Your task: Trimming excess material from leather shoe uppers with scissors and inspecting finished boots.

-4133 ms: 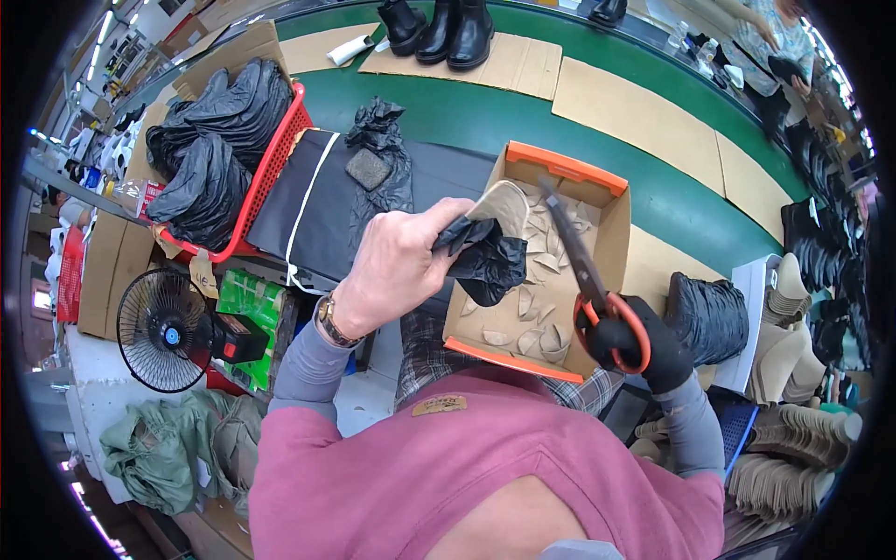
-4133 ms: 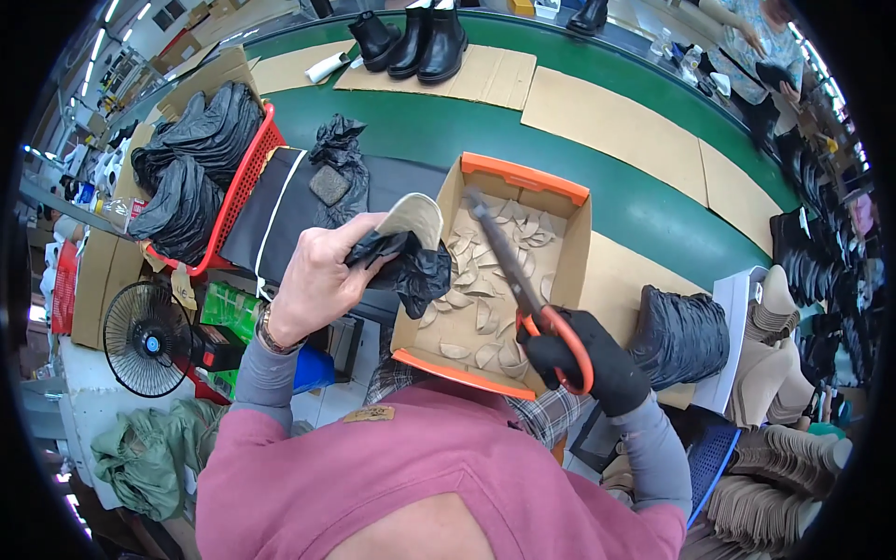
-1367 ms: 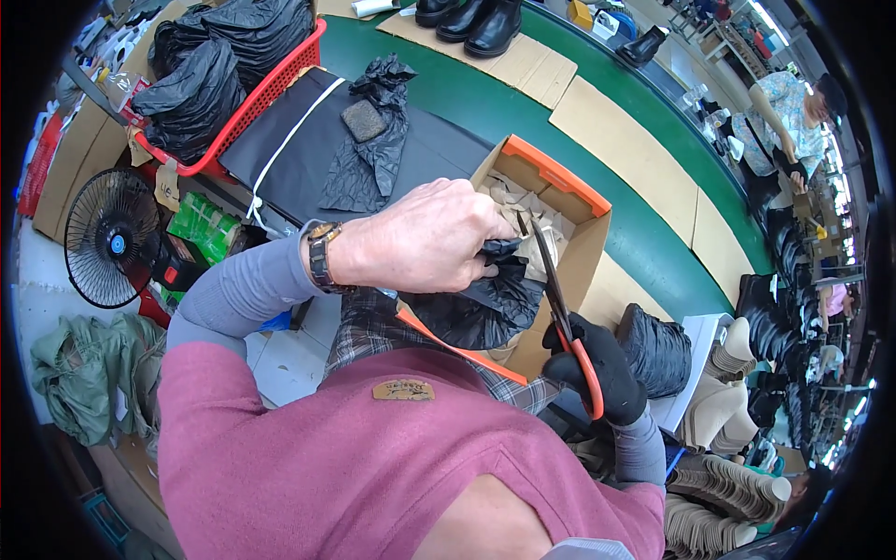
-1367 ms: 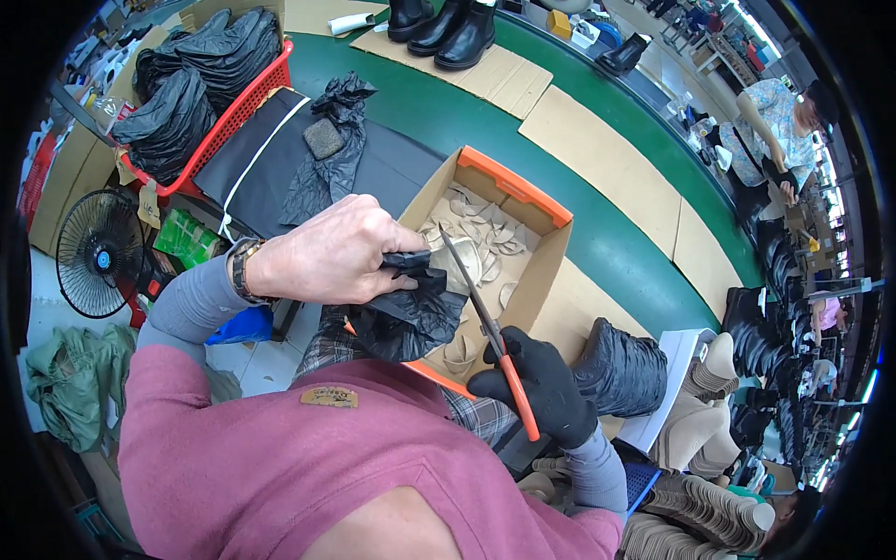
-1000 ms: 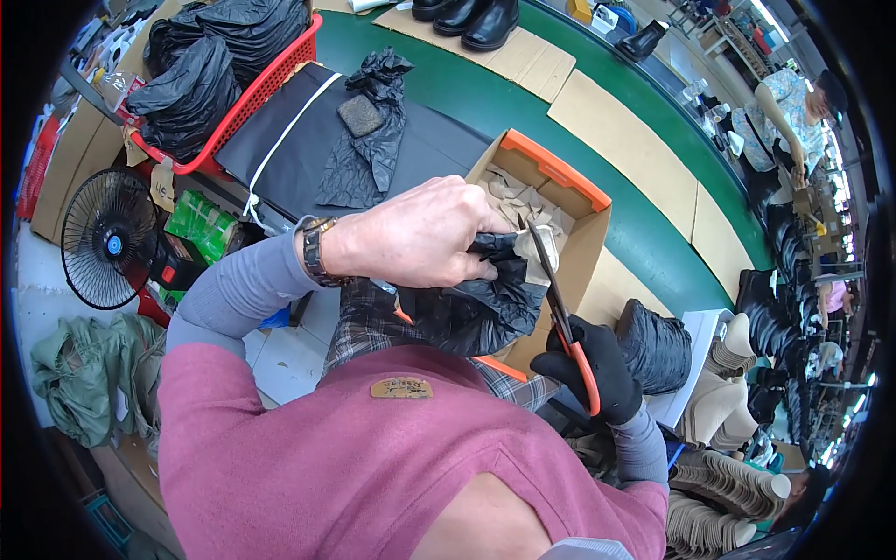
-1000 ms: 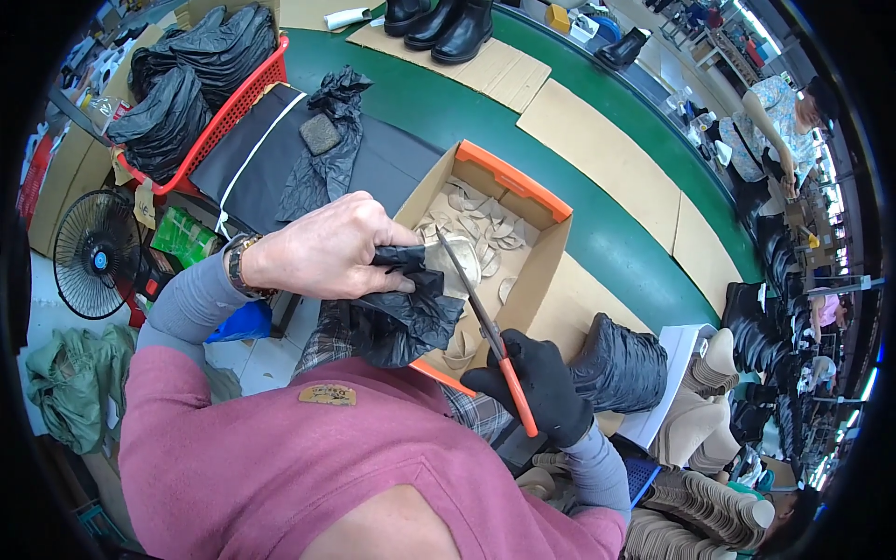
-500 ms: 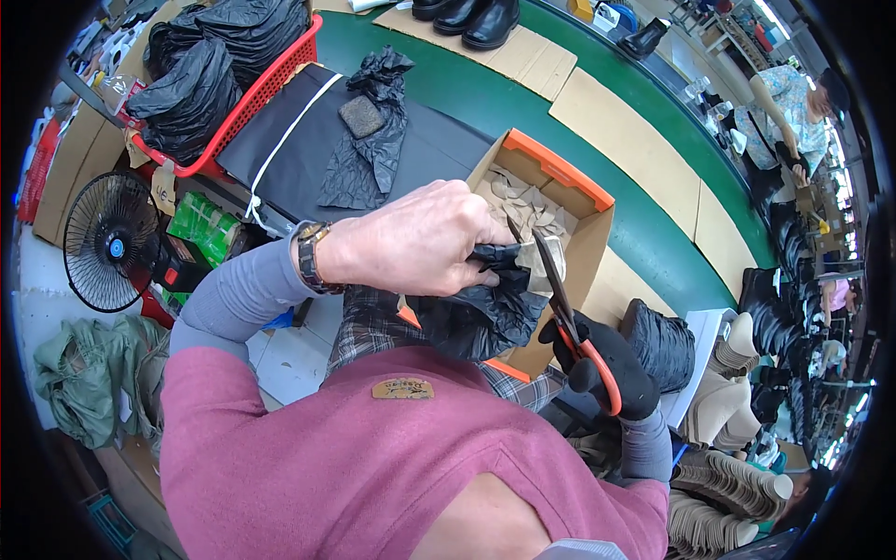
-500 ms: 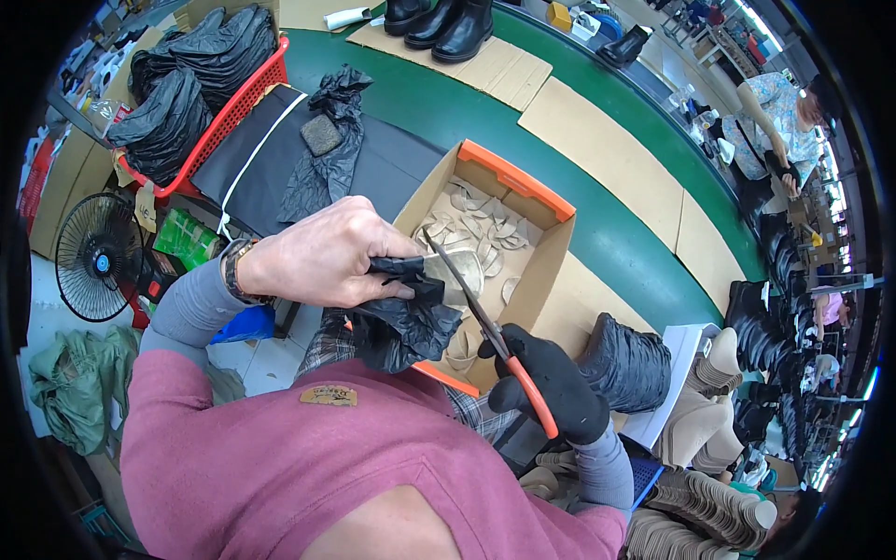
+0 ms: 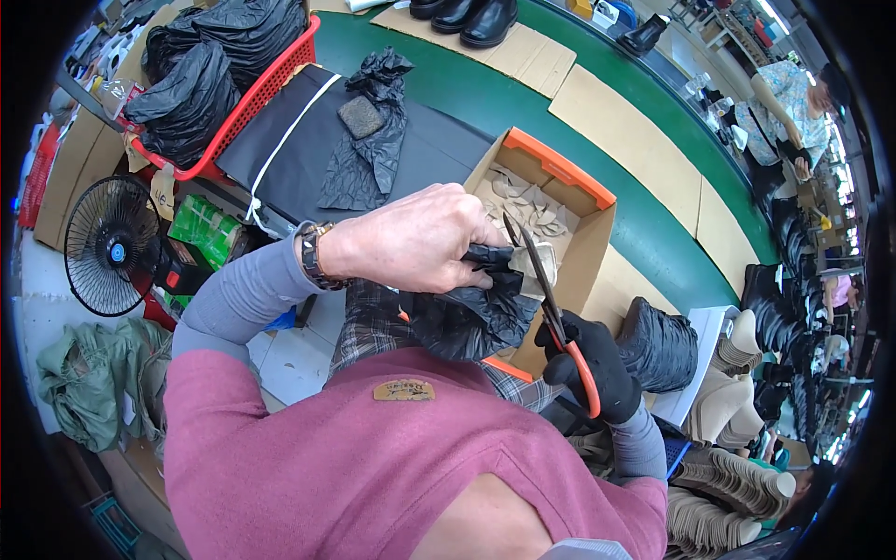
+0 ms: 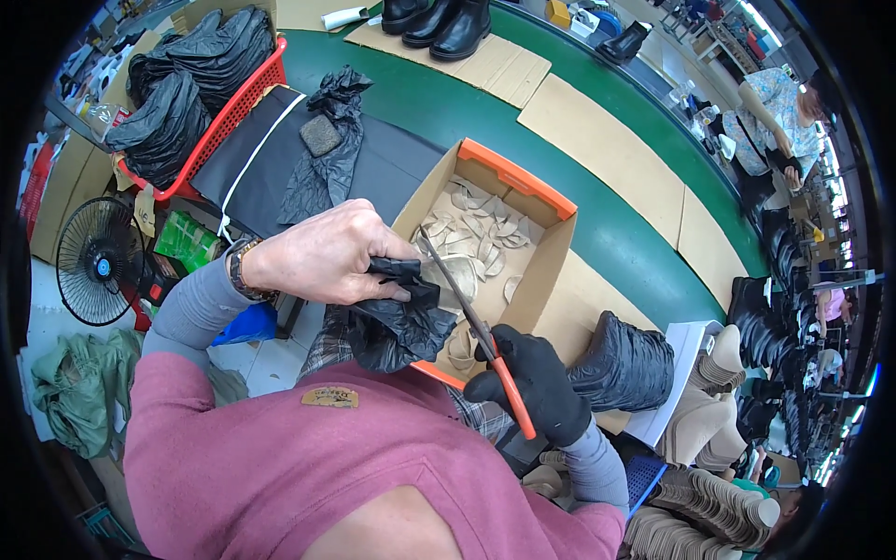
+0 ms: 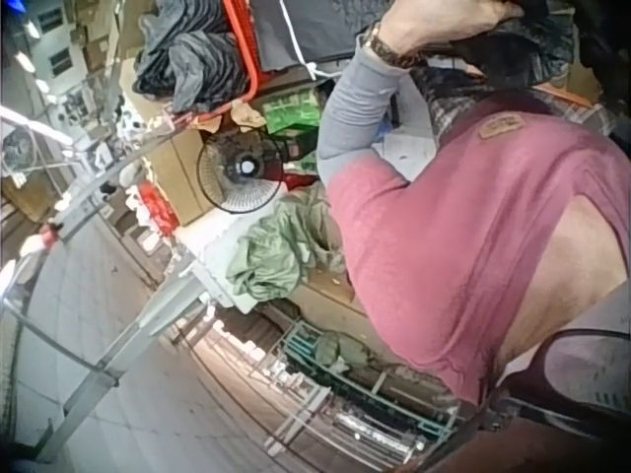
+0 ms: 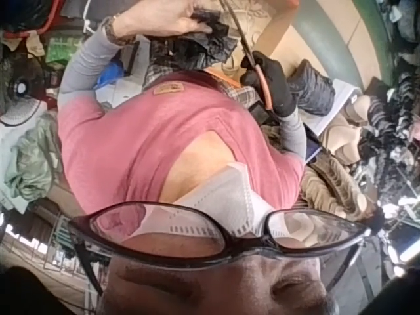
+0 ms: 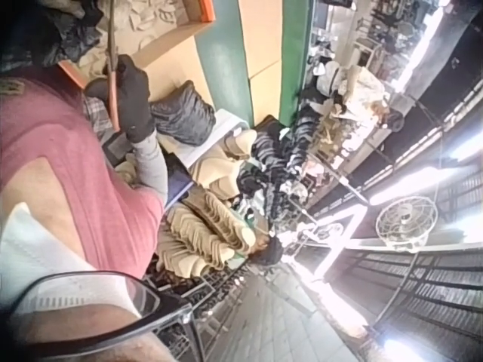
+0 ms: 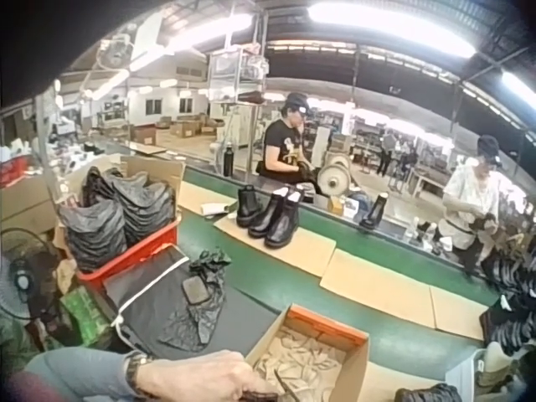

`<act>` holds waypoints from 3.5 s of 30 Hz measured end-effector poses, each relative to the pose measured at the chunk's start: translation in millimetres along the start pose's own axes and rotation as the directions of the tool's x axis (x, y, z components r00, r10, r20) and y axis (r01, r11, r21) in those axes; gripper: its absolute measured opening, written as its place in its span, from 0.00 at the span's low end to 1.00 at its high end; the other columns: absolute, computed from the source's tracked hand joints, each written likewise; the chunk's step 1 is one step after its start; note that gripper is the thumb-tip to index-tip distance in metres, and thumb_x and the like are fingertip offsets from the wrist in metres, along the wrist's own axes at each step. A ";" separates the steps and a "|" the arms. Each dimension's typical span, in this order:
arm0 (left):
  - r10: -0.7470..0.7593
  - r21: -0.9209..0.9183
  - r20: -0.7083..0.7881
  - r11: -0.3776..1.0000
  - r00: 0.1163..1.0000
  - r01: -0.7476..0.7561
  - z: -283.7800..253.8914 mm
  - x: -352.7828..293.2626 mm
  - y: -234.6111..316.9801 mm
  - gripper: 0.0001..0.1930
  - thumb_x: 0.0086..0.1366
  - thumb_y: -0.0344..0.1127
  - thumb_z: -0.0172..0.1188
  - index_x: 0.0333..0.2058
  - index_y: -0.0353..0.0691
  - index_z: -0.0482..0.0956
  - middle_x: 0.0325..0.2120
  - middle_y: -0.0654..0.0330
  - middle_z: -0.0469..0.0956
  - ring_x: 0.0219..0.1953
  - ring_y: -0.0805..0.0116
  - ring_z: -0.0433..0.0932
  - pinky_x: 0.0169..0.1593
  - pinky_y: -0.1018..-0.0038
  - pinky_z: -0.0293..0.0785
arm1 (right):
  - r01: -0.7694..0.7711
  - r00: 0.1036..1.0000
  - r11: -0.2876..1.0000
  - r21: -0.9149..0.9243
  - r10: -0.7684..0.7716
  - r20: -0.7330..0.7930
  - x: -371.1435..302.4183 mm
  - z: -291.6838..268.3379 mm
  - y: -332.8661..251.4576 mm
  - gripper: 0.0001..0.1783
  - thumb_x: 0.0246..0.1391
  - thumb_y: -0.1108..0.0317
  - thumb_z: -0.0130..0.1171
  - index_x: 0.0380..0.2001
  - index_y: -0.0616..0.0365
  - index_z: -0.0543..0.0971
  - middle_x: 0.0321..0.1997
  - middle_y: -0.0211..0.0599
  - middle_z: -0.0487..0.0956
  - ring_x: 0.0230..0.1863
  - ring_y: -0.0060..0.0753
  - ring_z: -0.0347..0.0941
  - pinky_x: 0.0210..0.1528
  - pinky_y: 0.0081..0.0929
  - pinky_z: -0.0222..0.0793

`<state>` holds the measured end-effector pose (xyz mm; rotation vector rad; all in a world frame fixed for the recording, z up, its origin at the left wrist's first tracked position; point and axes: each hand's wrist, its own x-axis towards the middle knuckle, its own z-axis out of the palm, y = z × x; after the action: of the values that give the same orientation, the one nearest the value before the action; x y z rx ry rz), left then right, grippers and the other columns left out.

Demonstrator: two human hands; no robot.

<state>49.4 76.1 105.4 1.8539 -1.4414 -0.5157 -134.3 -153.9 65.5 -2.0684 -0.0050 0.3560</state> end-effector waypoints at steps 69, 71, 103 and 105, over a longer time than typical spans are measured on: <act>0.265 0.213 -0.159 0.950 0.951 -0.229 32.6 7.7 -17.5 0.45 0.46 0.29 0.72 0.62 0.32 0.60 0.49 0.49 0.77 0.38 0.57 0.82 0.40 0.69 0.78 | 0.288 0.855 0.944 0.158 -0.180 -0.487 51.7 -16.5 -36.7 0.06 0.55 0.71 0.58 0.32 0.63 0.77 0.28 0.28 0.75 0.31 0.17 0.70 0.34 0.17 0.67; 0.294 0.134 -0.151 0.952 0.944 -0.276 32.6 13.3 -14.1 0.44 0.46 0.27 0.72 0.62 0.32 0.61 0.49 0.50 0.77 0.38 0.56 0.81 0.40 0.68 0.77 | 0.285 0.877 0.931 0.228 -0.158 -0.453 49.1 -20.8 -37.1 0.07 0.55 0.70 0.59 0.34 0.64 0.77 0.29 0.28 0.75 0.32 0.18 0.70 0.35 0.18 0.67; 0.346 -0.116 0.040 0.933 0.937 -0.340 9.5 17.6 -8.5 0.26 0.51 0.32 0.71 0.50 0.38 0.76 0.30 0.55 0.80 0.31 0.54 0.79 0.37 0.67 0.76 | 0.032 0.990 0.731 0.681 -0.118 0.081 37.4 -41.3 -14.2 0.11 0.41 0.76 0.64 0.32 0.64 0.77 0.31 0.31 0.77 0.34 0.19 0.72 0.37 0.18 0.67; 0.357 -0.146 0.061 0.927 0.932 -0.346 9.5 17.8 -11.5 0.22 0.53 0.30 0.68 0.49 0.37 0.77 0.30 0.54 0.80 0.33 0.54 0.79 0.38 0.67 0.76 | 0.184 0.966 0.618 0.765 -0.257 -0.025 40.9 -40.8 -3.6 0.13 0.37 0.72 0.65 0.30 0.64 0.76 0.29 0.32 0.75 0.32 0.22 0.71 0.36 0.20 0.67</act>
<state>55.7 57.8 92.7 1.4396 -1.7091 -0.5030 -84.3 -180.8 77.1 -1.1738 -0.1416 0.2317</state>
